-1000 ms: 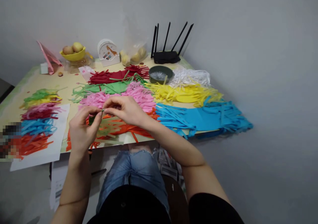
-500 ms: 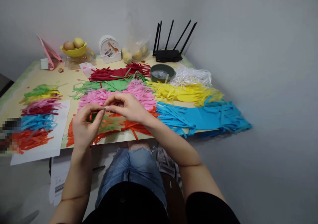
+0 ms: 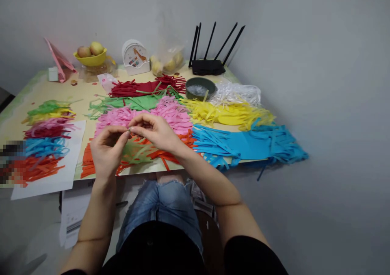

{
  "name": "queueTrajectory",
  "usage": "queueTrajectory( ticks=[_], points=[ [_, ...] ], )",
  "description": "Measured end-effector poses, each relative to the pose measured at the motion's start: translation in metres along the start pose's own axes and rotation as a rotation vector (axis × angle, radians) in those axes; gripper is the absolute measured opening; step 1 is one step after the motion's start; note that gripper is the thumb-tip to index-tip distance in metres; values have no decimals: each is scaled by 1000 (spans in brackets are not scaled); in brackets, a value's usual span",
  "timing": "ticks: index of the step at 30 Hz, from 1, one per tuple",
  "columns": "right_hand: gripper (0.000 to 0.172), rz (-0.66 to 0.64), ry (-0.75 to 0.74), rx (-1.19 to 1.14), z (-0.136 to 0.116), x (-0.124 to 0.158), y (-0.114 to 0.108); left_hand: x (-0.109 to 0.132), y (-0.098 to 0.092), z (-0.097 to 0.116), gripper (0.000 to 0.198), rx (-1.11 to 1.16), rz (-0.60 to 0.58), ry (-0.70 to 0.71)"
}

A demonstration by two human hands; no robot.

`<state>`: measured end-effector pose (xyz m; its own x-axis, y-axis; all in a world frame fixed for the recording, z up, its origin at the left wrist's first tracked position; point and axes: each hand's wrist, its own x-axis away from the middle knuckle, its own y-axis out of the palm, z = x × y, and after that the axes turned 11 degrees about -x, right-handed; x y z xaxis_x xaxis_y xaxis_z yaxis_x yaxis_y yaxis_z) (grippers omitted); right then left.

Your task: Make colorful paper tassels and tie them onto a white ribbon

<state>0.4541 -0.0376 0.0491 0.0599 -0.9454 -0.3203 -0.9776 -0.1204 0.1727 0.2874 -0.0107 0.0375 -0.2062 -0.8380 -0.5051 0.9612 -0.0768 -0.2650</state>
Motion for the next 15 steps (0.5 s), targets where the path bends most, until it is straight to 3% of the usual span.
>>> queueTrajectory(
  ticks=[5,10,15],
  points=[
    [20,37,-53,101,-2,5,4,-3,-2,0,4,25,-41,14],
    [16,119,-183,352,0,10,12,3,4,0,5,-84,80,28],
    [18,158,-223,422,3,14,16,4,7,3,11,39,57,-74]
  ],
)
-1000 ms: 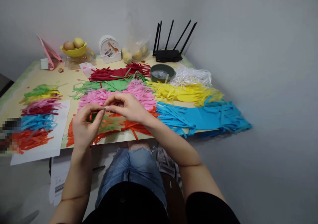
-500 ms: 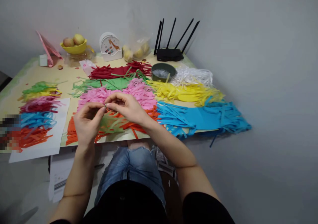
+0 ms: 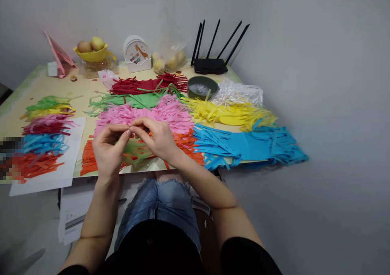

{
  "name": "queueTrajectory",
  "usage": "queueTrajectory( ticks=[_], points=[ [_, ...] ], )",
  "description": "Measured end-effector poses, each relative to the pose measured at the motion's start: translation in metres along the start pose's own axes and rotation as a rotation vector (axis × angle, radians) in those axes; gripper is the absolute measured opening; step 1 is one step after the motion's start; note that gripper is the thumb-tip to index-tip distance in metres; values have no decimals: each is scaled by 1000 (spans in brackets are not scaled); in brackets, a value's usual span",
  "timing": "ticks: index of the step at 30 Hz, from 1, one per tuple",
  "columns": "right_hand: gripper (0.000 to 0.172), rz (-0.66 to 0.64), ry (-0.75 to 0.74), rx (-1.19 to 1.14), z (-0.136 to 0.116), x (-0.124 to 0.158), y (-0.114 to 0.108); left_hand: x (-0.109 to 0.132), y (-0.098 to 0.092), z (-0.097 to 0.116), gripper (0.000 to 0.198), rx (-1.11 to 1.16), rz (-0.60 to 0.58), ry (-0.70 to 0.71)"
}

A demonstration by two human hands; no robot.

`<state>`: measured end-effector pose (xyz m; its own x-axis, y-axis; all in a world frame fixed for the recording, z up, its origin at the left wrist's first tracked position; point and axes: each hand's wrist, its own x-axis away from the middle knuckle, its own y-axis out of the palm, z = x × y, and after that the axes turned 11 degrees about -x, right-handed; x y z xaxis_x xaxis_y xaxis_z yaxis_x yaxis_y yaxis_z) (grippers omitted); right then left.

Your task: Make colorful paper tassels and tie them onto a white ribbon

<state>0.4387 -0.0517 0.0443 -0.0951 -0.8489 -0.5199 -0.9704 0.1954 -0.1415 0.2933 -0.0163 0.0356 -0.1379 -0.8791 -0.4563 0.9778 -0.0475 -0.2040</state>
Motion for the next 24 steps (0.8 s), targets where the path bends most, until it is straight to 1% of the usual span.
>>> queueTrajectory(
  ticks=[3,6,8,10,13,17,21,24],
  points=[
    [14,52,-78,79,0,2,1,0,1,0,13,133,-33,-55],
    [17,93,-132,97,2,3,3,1,4,0,11,190,-24,-68],
    [20,112,-168,90,4,3,4,3,6,1,9,181,4,-43],
    [21,122,-197,80,7,4,6,5,8,3,6,134,58,14],
    [20,120,-213,58,10,7,6,7,9,6,3,67,114,85],
    [20,141,-220,51,10,10,3,8,11,7,6,98,65,68],
    [21,170,-218,103,7,10,1,9,15,5,9,120,86,50],
    [22,171,-214,65,6,11,2,10,16,4,10,155,54,21]
  ],
)
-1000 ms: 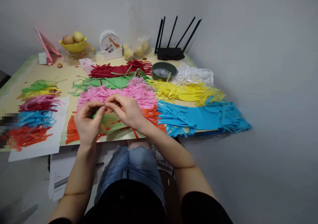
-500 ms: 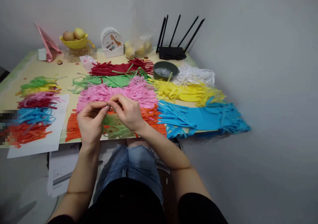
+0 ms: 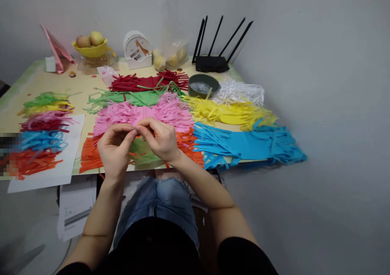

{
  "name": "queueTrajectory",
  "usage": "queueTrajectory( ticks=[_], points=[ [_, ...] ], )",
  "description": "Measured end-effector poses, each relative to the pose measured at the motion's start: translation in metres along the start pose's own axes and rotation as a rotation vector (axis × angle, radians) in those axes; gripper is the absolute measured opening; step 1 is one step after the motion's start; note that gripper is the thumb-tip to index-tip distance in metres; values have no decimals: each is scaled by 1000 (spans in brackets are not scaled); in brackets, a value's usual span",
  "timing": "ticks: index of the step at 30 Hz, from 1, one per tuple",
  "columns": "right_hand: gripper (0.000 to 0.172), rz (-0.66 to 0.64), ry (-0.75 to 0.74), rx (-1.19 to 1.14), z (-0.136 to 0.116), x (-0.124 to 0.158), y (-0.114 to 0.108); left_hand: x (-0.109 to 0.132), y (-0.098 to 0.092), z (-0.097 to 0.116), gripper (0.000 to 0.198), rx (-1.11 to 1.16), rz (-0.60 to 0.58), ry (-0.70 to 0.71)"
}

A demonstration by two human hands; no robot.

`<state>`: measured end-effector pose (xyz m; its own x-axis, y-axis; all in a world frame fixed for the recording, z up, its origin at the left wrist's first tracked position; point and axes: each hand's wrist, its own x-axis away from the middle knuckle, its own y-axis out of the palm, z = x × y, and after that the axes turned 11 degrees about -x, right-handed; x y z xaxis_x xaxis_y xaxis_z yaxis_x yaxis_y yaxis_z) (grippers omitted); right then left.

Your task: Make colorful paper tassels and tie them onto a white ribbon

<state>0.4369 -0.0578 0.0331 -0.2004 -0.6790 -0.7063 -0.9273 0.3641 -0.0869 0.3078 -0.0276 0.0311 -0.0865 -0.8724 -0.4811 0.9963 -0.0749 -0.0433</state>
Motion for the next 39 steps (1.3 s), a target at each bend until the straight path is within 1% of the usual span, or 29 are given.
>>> queueTrajectory(
  ticks=[2,4,7,9,12,15,19,22,26,29,31,33,35,37,39],
  points=[
    [24,13,53,-56,1,1,2,0,-1,0,9,19,-25,-16],
    [26,19,134,-158,4,2,3,1,-3,0,7,28,-32,-15],
    [30,-9,243,-331,7,2,4,1,-4,0,6,14,-6,20],
    [35,-19,281,-368,7,2,2,2,-5,0,5,4,-11,50],
    [34,-27,282,-337,6,1,-2,2,-5,0,3,-2,-32,76],
    [27,-48,255,-293,3,2,-8,1,-7,1,5,-8,-27,106],
    [17,-59,218,-283,-3,2,-11,0,-10,2,8,-16,-72,150],
    [19,-74,238,-289,-8,2,-11,2,-11,3,8,-70,-65,179],
    [18,-33,263,-297,-8,3,-10,6,-9,5,10,-83,-30,206],
    [19,-73,290,-282,-7,3,-11,6,-9,5,13,-42,12,187],
    [19,-80,302,-271,-8,2,-13,5,-9,5,11,-16,-13,160],
    [19,-78,324,-297,-10,0,-14,4,-9,5,7,-4,-54,131],
    [20,-88,354,-328,-12,-1,-14,4,-9,6,4,4,-68,85],
    [22,-88,350,-331,-14,-1,-13,4,-8,6,5,12,-56,45],
    [23,-72,317,-308,-15,0,-11,5,-7,7,6,5,-33,42]
  ],
)
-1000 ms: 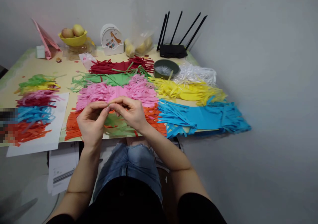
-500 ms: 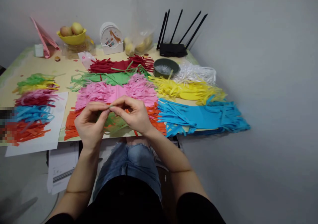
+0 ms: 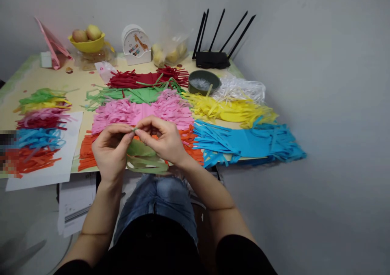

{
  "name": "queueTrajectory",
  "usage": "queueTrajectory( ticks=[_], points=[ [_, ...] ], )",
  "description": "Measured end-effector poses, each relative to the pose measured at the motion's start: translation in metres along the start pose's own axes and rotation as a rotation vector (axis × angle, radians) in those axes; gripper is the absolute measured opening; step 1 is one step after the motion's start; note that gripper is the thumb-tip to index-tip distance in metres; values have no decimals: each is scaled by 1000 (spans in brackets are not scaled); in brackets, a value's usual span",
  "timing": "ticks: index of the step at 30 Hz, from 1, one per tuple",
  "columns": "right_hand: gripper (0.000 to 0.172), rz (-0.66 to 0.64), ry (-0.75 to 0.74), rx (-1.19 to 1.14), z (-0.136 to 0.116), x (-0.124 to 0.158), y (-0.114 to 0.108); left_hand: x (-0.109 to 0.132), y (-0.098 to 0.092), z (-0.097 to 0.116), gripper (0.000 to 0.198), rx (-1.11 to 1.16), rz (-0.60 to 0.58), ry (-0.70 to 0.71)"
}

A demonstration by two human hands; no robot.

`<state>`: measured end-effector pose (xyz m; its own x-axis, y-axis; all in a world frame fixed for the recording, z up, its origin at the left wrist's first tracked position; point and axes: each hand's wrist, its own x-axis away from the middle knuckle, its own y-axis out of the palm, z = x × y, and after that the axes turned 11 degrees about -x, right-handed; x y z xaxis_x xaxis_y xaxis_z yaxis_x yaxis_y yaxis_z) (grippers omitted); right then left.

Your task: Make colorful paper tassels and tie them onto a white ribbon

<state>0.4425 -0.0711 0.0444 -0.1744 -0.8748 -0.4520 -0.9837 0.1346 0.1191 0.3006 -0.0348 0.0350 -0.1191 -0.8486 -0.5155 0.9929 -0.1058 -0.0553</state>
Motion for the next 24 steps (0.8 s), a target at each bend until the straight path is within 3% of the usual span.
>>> queueTrajectory(
  ticks=[6,12,17,21,24],
  points=[
    [20,15,-16,36,2,-1,1,0,1,-2,8,29,12,47],
    [16,-109,52,91,-1,-6,-9,-2,-4,-8,10,-8,-9,92],
    [19,-133,84,86,-11,-11,-17,-4,-6,-10,10,-7,-30,56],
    [11,-183,1,241,-16,-15,-17,-7,-9,-10,9,0,-78,31],
    [8,-229,-90,363,-17,-17,-13,-7,-12,-12,20,-11,-158,8]
  ],
)
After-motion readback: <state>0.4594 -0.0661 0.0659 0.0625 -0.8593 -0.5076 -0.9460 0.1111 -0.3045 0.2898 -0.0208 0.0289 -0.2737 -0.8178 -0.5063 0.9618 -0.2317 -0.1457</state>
